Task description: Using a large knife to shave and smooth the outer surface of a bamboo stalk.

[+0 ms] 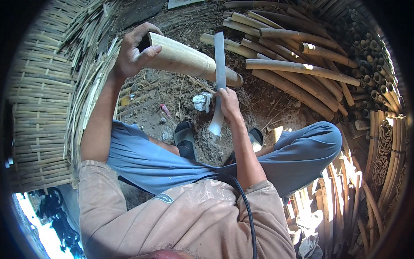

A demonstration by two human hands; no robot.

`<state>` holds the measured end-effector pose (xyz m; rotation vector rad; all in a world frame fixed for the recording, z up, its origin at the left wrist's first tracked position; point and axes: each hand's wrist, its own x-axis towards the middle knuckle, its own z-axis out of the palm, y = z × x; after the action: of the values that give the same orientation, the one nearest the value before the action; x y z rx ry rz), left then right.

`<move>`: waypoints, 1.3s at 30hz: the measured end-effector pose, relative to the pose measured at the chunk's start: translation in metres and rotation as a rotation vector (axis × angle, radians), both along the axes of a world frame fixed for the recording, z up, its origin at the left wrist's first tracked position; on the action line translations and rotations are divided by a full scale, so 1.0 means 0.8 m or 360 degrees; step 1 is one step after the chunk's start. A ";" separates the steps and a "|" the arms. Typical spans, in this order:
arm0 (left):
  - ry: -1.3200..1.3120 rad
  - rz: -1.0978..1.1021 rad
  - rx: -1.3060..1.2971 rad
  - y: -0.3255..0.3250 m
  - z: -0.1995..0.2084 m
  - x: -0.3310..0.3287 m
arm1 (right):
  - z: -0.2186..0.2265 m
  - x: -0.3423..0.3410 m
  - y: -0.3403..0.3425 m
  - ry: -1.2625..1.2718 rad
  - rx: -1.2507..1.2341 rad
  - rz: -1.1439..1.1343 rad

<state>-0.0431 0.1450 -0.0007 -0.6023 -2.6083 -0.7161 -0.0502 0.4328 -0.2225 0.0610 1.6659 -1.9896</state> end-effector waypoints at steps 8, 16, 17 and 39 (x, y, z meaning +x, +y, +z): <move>0.0034 -0.0018 0.0015 -0.003 -0.001 -0.001 | 0.006 0.000 -0.005 0.0072 0.0000 0.0088; 0.0002 0.0011 0.0053 -0.003 -0.003 0.002 | 0.015 0.004 -0.001 0.0071 0.0066 0.0123; 0.0002 0.0012 0.0052 -0.005 -0.003 0.001 | 0.024 0.006 -0.006 0.0090 0.0021 0.0131; 0.0034 0.0012 0.0042 -0.001 -0.003 0.000 | 0.017 0.003 -0.001 0.0143 -0.0049 0.0163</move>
<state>-0.0433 0.1439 -0.0032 -0.5891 -2.5760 -0.7370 -0.0477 0.4321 -0.2088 -0.1244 1.6587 -1.9664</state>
